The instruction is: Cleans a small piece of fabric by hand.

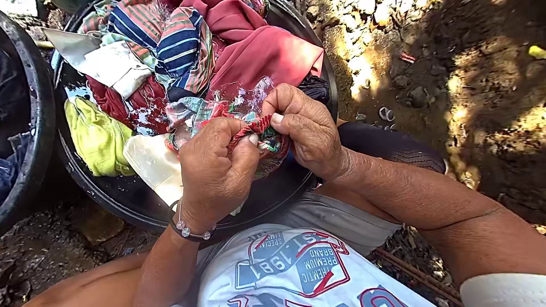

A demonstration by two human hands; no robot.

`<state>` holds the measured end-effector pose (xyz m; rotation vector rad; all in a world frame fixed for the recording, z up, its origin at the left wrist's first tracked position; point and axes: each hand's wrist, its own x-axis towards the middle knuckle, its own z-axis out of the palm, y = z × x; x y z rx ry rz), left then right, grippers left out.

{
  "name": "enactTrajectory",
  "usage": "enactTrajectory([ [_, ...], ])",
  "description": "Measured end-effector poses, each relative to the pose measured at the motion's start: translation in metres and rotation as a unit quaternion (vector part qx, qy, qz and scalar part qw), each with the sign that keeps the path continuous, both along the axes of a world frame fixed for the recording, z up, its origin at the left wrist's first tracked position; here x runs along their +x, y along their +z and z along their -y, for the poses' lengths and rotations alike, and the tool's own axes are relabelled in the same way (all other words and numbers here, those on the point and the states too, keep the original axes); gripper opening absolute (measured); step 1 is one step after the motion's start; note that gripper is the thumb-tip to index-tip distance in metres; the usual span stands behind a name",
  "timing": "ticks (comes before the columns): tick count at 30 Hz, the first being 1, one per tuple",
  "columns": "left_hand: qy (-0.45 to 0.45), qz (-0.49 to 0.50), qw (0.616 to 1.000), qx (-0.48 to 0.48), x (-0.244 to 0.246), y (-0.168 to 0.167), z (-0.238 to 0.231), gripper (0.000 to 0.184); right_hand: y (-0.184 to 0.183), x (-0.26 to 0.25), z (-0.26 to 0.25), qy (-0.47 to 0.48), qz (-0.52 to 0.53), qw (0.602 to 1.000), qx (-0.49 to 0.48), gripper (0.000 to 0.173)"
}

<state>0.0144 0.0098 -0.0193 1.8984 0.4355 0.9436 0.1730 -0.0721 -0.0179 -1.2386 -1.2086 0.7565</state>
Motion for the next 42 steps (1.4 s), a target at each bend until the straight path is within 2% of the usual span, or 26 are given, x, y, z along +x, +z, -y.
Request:
enactTrajectory([
  [5, -0.007, 0.009, 1.000, 0.001, 0.001, 0.001, 0.003, 0.009, 0.001, -0.001, 0.005, 0.013, 0.115, 0.993, 0.035, 0.017],
  [8, -0.028, 0.022, 0.999, 0.019, 0.000, 0.000, 0.002, 0.009, -0.003, 0.001, 0.005, 0.032, 0.126, 0.987, 0.091, 0.010],
  [11, -0.048, 0.016, 0.998, 0.046, -0.004, 0.001, -0.002, 0.011, -0.003, 0.005, 0.005, 0.052, 0.149, 0.980, 0.121, 0.014],
  [26, -0.062, -0.051, 0.985, 0.153, -0.012, 0.009, -0.011, 0.016, -0.001, 0.006, 0.005, 0.081, 0.283, 0.947, 0.130, 0.018],
  [31, -0.104, -0.040, 0.990, 0.081, -0.016, 0.007, -0.015, 0.011, -0.002, 0.004, 0.005, 0.099, 0.285, 0.946, 0.120, 0.018],
  [36, -0.168, -0.002, 0.982, -0.088, -0.018, 0.002, -0.019, 0.002, 0.000, 0.003, 0.006, 0.117, 0.247, 0.954, 0.120, 0.019],
  [42, -0.232, 0.010, 0.945, -0.229, -0.017, -0.007, -0.023, 0.016, 0.004, 0.002, 0.008, 0.143, 0.235, 0.953, 0.127, 0.019],
])
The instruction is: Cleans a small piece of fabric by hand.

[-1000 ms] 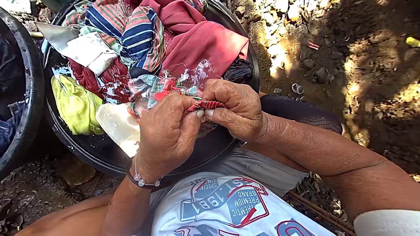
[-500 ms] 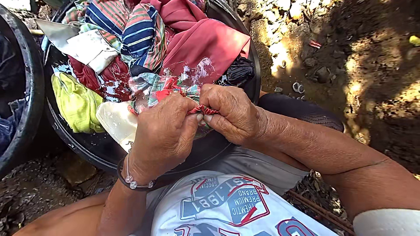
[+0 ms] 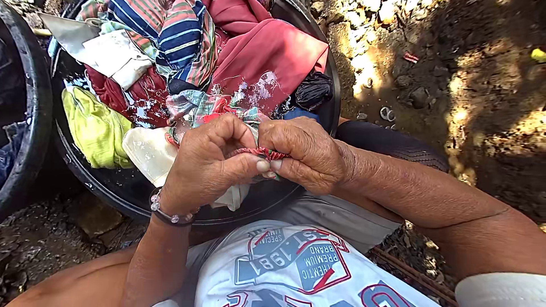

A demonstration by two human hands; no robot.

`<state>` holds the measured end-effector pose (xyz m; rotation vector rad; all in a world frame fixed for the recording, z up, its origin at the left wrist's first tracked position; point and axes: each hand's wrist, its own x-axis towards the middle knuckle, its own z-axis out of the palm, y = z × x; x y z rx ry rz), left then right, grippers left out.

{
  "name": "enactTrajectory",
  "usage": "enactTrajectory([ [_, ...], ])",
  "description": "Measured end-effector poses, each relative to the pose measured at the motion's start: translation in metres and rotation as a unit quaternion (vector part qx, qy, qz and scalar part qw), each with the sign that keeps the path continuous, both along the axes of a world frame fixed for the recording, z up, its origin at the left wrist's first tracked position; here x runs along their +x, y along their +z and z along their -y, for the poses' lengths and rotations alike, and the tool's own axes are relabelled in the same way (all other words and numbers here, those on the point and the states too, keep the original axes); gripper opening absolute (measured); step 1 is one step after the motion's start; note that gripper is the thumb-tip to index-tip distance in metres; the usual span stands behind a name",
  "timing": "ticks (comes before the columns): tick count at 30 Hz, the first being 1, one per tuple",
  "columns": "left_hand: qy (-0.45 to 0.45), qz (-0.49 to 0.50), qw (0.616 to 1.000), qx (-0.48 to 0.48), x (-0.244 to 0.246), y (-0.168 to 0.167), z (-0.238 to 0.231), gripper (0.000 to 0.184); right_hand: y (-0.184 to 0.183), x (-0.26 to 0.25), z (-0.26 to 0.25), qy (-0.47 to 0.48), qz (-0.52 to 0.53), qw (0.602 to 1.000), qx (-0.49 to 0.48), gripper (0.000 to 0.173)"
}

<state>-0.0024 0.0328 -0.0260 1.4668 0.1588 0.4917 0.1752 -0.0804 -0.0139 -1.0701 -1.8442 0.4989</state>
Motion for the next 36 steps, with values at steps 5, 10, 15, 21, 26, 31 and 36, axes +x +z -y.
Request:
enactTrajectory([
  [5, -0.013, -0.006, 0.999, -0.050, -0.001, -0.004, 0.003, 0.019, 0.002, -0.005, 0.003, 0.007, 0.034, 0.999, 0.002, 0.019],
  [10, 0.060, 0.020, 0.998, 0.021, 0.002, 0.005, 0.014, 0.008, 0.008, -0.001, 0.003, -0.048, 0.070, 0.995, 0.058, 0.022],
  [15, 0.041, 0.072, 0.996, 0.023, 0.003, 0.004, 0.014, 0.005, 0.010, 0.006, 0.003, -0.073, 0.076, 0.992, 0.075, 0.021],
  [21, 0.081, 0.086, 0.993, 0.029, 0.006, 0.003, 0.023, 0.003, 0.010, 0.007, 0.000, -0.106, 0.099, 0.987, 0.069, 0.017],
  [26, 0.089, 0.085, 0.991, 0.054, 0.005, 0.002, 0.023, 0.003, 0.011, 0.008, 0.001, -0.099, 0.119, 0.984, 0.083, 0.020],
  [31, 0.088, 0.080, 0.992, 0.049, 0.005, 0.002, 0.022, 0.004, 0.011, 0.006, 0.002, -0.088, 0.131, 0.984, 0.078, 0.020],
  [36, 0.078, 0.076, 0.994, 0.020, 0.006, -0.002, 0.023, 0.008, 0.011, 0.004, 0.002, -0.077, 0.133, 0.986, 0.061, 0.020],
])
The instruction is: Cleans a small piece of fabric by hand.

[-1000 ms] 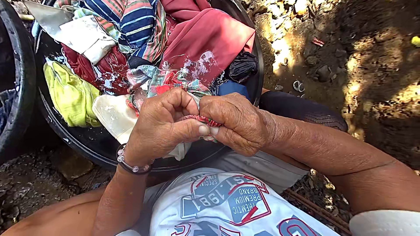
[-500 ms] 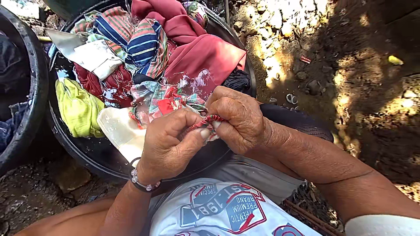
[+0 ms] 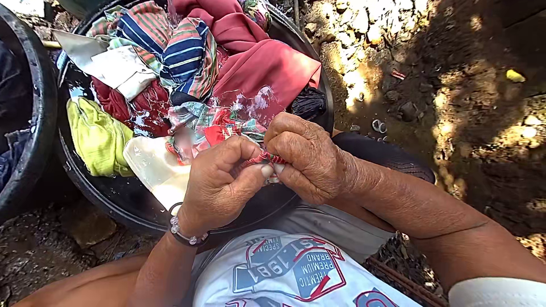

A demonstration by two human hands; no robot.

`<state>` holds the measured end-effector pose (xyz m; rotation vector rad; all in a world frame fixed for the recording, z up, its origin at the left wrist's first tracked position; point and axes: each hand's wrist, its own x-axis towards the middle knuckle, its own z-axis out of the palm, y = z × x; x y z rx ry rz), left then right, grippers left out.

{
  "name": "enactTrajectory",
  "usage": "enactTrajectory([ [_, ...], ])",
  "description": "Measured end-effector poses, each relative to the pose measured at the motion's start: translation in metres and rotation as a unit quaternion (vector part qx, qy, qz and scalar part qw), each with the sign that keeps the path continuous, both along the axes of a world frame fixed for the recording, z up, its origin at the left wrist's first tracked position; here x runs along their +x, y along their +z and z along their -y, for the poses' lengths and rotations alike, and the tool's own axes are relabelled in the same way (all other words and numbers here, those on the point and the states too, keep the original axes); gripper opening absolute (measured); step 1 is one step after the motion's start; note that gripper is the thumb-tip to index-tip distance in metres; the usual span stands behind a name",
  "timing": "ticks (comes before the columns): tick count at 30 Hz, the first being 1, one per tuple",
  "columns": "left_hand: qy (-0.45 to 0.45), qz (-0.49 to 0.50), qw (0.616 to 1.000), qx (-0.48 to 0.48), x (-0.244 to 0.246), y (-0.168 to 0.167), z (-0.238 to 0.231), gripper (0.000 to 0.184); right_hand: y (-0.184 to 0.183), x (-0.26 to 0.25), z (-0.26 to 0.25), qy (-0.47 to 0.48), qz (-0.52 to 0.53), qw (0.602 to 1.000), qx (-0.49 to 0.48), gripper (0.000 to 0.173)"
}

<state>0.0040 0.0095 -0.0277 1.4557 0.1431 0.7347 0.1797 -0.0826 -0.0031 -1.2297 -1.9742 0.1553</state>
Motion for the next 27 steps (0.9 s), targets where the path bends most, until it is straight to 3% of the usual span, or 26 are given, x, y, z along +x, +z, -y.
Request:
enactTrajectory([
  [10, -0.057, -0.023, 0.995, -0.082, -0.001, -0.008, -0.004, 0.016, 0.000, -0.006, 0.006, 0.030, -0.044, 0.998, -0.040, 0.020],
  [19, 0.029, -0.028, 0.999, 0.019, 0.000, 0.003, 0.003, 0.004, -0.007, -0.004, 0.002, -0.014, -0.065, 0.998, -0.015, 0.020],
  [24, 0.002, -0.018, 1.000, -0.007, -0.002, 0.004, 0.002, 0.020, -0.007, 0.001, -0.003, -0.050, -0.051, 0.997, -0.003, 0.022],
  [27, 0.050, -0.037, 0.998, 0.016, 0.003, 0.004, 0.007, 0.009, -0.005, 0.000, -0.004, -0.054, -0.041, 0.998, -0.013, 0.022],
])
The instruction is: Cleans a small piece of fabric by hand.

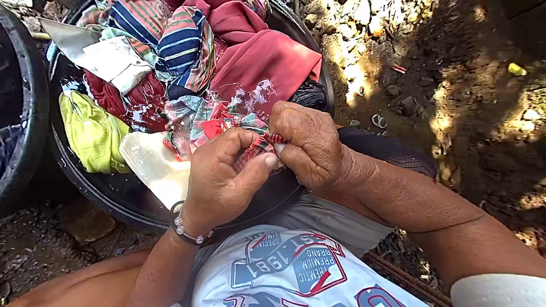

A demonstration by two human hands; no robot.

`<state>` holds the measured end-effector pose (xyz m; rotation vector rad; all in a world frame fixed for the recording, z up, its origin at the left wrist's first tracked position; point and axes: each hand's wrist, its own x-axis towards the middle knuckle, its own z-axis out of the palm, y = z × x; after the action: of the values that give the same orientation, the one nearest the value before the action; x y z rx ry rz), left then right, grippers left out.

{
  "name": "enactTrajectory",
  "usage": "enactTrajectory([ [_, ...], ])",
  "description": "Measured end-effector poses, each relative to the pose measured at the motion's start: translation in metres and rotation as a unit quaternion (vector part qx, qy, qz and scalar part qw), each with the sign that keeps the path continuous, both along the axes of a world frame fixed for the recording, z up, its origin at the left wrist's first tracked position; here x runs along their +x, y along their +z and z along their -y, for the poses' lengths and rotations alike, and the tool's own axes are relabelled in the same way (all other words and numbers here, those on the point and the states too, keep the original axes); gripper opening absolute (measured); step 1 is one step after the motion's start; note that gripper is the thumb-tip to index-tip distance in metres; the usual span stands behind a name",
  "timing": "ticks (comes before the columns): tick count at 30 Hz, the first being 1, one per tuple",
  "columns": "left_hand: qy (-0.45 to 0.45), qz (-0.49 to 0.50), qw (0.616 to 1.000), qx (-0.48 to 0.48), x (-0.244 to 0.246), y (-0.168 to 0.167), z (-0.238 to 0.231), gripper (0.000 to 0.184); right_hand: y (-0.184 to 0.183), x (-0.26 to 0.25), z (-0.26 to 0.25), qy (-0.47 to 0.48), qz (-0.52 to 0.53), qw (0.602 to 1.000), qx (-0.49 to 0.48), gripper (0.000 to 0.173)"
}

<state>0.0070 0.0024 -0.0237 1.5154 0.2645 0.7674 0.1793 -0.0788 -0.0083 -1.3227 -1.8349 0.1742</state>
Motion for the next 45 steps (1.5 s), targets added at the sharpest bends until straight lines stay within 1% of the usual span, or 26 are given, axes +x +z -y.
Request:
enactTrajectory([
  [3, 0.046, -0.018, 0.998, 0.034, 0.0036, -0.0017, 0.0040, 0.006, 0.0005, -0.0006, 0.0005, 0.009, -0.010, 1.000, -0.012, 0.021],
  [6, 0.068, -0.017, 0.996, 0.056, 0.0048, -0.0036, 0.0065, 0.005, 0.0020, -0.0001, 0.0023, 0.038, -0.039, 0.998, -0.029, 0.021],
  [11, 0.073, 0.013, 0.995, 0.065, 0.0050, -0.0053, 0.0065, 0.005, 0.0022, 0.0035, 0.0041, 0.060, -0.053, 0.997, -0.023, 0.022],
  [18, 0.070, 0.027, 0.994, 0.082, 0.0048, -0.0046, 0.0075, 0.003, -0.0003, 0.0048, 0.0041, 0.033, -0.067, 0.997, -0.024, 0.016],
  [24, 0.062, 0.019, 0.993, 0.096, 0.0048, -0.0027, 0.0085, 0.001, 0.0035, 0.0010, 0.0066, 0.047, -0.026, 0.999, -0.011, 0.016],
  [28, 0.050, 0.023, 0.995, 0.086, 0.0049, -0.0035, 0.0077, 0.002, 0.0025, 0.0000, 0.0075, 0.046, 0.000, 0.999, -0.010, 0.017],
  [35, 0.009, 0.047, 0.997, 0.068, 0.0028, -0.0075, 0.0026, 0.003, 0.0033, 0.0001, 0.0076, 0.058, -0.013, 0.998, -0.018, 0.017],
  [45, -0.027, 0.055, 0.993, 0.101, 0.0010, -0.0069, -0.0006, 0.006, 0.0034, 0.0020, 0.0070, 0.053, -0.005, 0.998, -0.026, 0.018],
])
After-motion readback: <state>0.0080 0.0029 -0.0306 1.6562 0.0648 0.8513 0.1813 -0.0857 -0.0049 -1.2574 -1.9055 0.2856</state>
